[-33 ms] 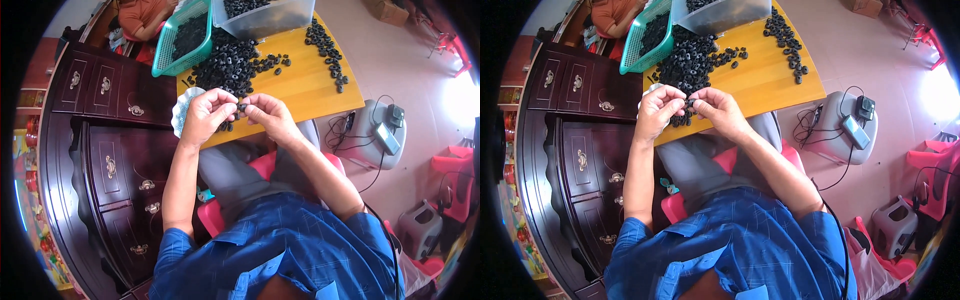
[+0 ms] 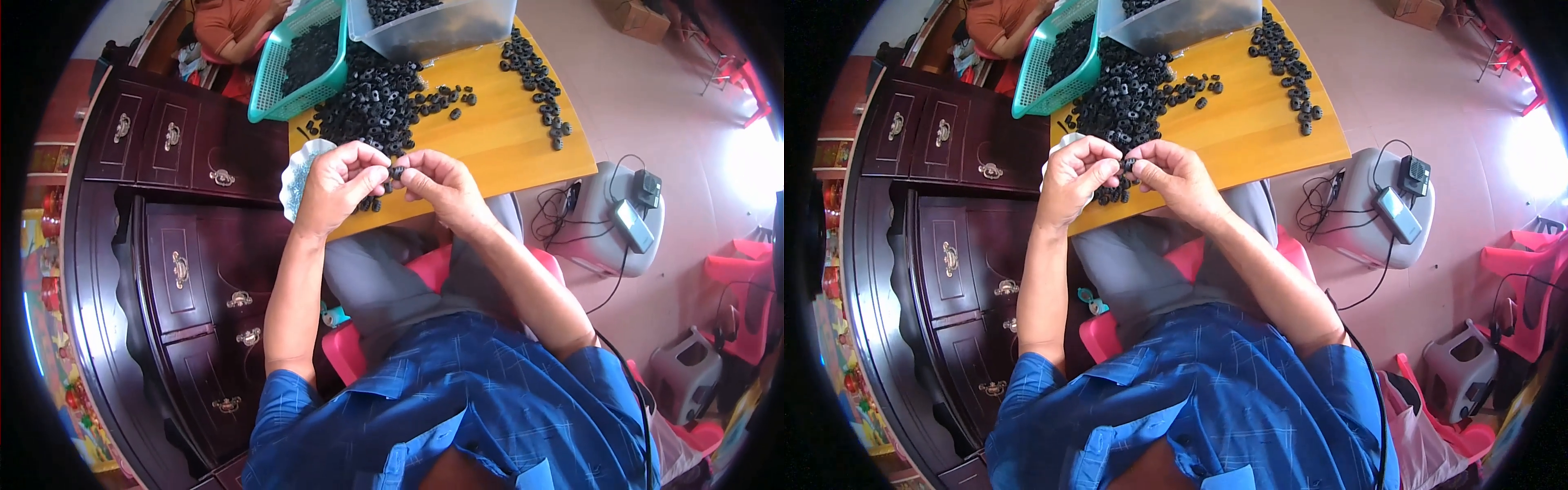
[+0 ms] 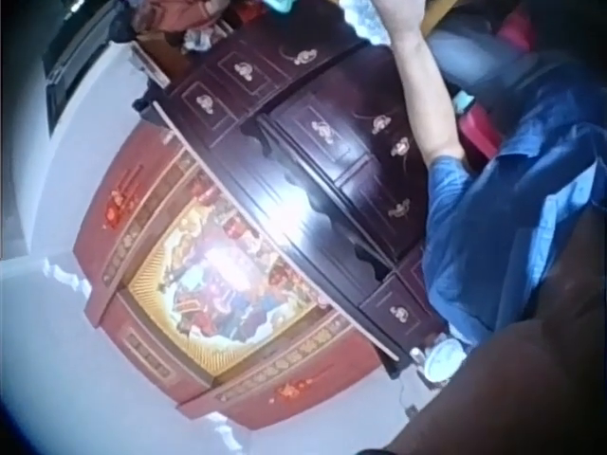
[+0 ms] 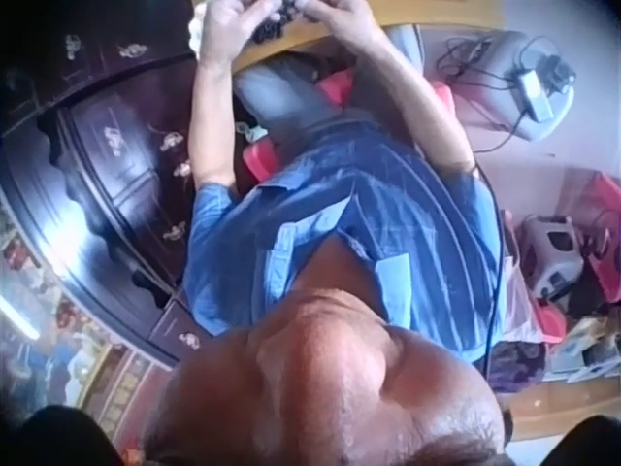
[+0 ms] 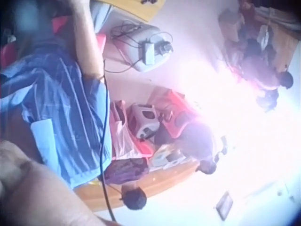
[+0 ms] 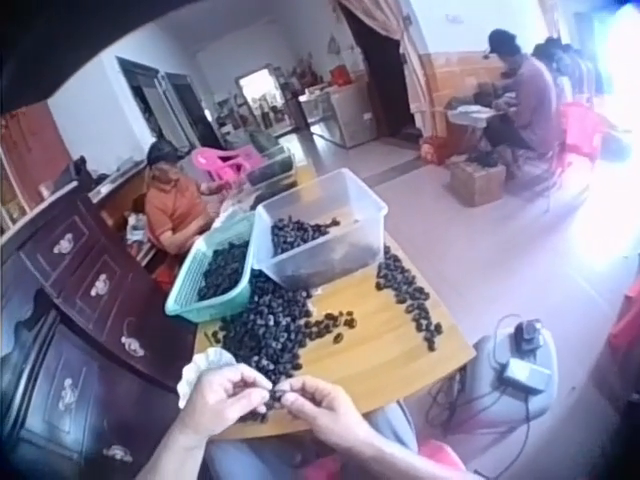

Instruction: The person assembles components by hand, picking up a black plastic piece and a small metal pin, inserting the pin into the piece, and placing the finished assembly onto the table.

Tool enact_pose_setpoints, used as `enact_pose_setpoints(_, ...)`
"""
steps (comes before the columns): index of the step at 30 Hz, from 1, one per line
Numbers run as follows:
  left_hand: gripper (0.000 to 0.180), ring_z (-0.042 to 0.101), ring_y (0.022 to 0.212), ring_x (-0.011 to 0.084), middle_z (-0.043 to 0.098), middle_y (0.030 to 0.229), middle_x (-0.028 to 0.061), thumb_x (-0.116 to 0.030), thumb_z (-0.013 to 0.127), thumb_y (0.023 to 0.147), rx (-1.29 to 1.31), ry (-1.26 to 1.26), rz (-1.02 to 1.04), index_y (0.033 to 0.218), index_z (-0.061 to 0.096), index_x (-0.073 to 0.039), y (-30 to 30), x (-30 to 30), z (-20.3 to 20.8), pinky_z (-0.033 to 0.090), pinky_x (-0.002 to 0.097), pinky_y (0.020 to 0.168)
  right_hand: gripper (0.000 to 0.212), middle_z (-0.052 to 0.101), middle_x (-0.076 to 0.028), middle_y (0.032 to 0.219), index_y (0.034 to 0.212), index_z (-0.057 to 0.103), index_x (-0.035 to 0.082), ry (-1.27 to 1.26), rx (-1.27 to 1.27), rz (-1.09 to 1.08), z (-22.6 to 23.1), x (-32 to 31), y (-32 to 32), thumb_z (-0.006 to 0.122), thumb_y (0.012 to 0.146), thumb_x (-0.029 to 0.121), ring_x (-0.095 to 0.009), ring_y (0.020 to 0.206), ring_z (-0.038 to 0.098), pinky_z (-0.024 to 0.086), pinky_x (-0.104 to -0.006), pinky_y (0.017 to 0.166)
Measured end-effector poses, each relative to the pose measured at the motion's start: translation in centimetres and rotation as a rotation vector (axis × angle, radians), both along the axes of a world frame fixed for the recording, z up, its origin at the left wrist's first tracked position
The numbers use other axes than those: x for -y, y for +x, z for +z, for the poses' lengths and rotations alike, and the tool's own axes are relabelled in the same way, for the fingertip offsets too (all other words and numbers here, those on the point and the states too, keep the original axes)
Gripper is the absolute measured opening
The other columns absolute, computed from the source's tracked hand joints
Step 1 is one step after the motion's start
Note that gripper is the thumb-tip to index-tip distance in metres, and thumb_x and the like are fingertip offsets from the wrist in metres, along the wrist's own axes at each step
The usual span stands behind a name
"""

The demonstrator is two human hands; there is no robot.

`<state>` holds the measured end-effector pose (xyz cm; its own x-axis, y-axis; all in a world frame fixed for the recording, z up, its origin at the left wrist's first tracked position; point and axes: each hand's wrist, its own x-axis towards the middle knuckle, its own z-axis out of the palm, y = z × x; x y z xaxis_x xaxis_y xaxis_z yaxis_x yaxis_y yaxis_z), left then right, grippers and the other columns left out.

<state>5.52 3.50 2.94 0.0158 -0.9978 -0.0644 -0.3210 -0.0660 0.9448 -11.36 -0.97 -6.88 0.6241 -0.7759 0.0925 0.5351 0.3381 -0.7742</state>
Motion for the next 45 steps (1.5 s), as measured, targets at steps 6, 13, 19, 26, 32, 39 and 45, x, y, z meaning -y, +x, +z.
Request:
enact_pose_setpoints(6,0.002,0.061,0.07,0.0049,0.066,0.081,0.0012,0.0,0.065,0.089,-0.045,0.023,-0.038,0.09,0.065,-0.001,0.2,0.3,-0.1,0.051,0.02,0.065,0.019,0.068,-0.002,0.092,0.11,0.063,0.002,-0.036,-0.074,-0.028,0.1,0.1,0.0,0.063,0.096,0.014,-0.007,0.08,0.059,0.05,-0.0216,0.073)
enact_pose_setpoints(13,0.001,0.056,0.063,0.0023,0.063,0.07,-0.0025,-0.003,0.066,0.086,0.156,-0.002,0.047,0.085,0.066,-0.003,0.9,-0.4,-2.9,0.046,0.0207,0.056,0.014,0.068,-0.001,0.084,0.105,0.064,0.001,-0.216,-0.432,-0.132,-0.4,-0.6,0.5,0.064,0.094,0.009,-0.006,0.074,0.059,0.05,-0.0219,0.068)
enact_pose_setpoints(19,0.003,0.06,0.064,0.0061,0.067,0.072,0.0028,-0.002,0.069,0.083,0.218,-0.037,0.008,0.085,0.066,-0.001,0.6,-1.0,-2.8,0.048,0.0236,0.059,0.01,0.065,-0.001,0.082,0.101,0.062,0.001,-0.145,-0.41,-0.088,-1.2,-1.3,0.3,0.062,0.094,0.008,-0.004,0.069,0.056,0.047,-0.019,0.051)
enact_pose_setpoints(26,0.002,0.061,0.067,0.0057,0.068,0.074,0.001,-0.003,0.068,0.087,0.118,0.042,-0.106,0.086,0.069,-0.001,1.0,-1.4,-0.5,0.049,0.0232,0.06,0.01,0.067,-0.002,0.085,0.103,0.061,0.004,-0.074,-0.234,0.003,-0.3,-1.9,0.5,0.061,0.096,0.012,-0.004,0.07,0.059,0.043,-0.0159,0.046)
enact_pose_setpoints(32,0.018,0.064,0.073,0.0065,0.07,0.083,0.0025,-0.004,0.068,0.088,0.16,-0.131,-0.04,0.105,0.067,-0.001,-0.4,-1.0,-0.3,0.053,0.0248,0.066,0.012,0.067,-0.004,0.092,0.103,0.059,0.005,0.228,0.002,0.073,0.4,-1.6,0.4,0.06,0.098,0.017,-0.01,0.077,0.064,0.053,-0.0212,0.062)
enact_pose_setpoints(39,0.043,0.069,0.083,0.0195,0.065,0.104,0.01,-0.004,0.075,0.078,0.605,-0.361,0.007,0.119,0.061,-0.005,-2.5,-1.5,-0.3,0.056,0.0303,0.069,0.014,0.068,-0.009,0.109,0.106,0.06,0.007,0.367,0.266,0.149,-0.5,-0.5,0.0,0.058,0.098,0.017,-0.016,0.101,0.065,0.051,-0.034,0.093)
enact_pose_setpoints(45,0.043,0.068,0.086,0.0273,0.065,0.104,0.0088,-0.004,0.073,0.072,0.851,-0.556,0.016,0.113,0.063,-0.008,-3.0,-1.2,-1.0,0.056,0.0352,0.071,0.011,0.068,-0.008,0.103,0.102,0.061,0.006,0.362,0.335,0.186,-0.7,-0.5,0.2,0.059,0.097,0.016,-0.016,0.098,0.066,0.051,-0.0338,0.094)
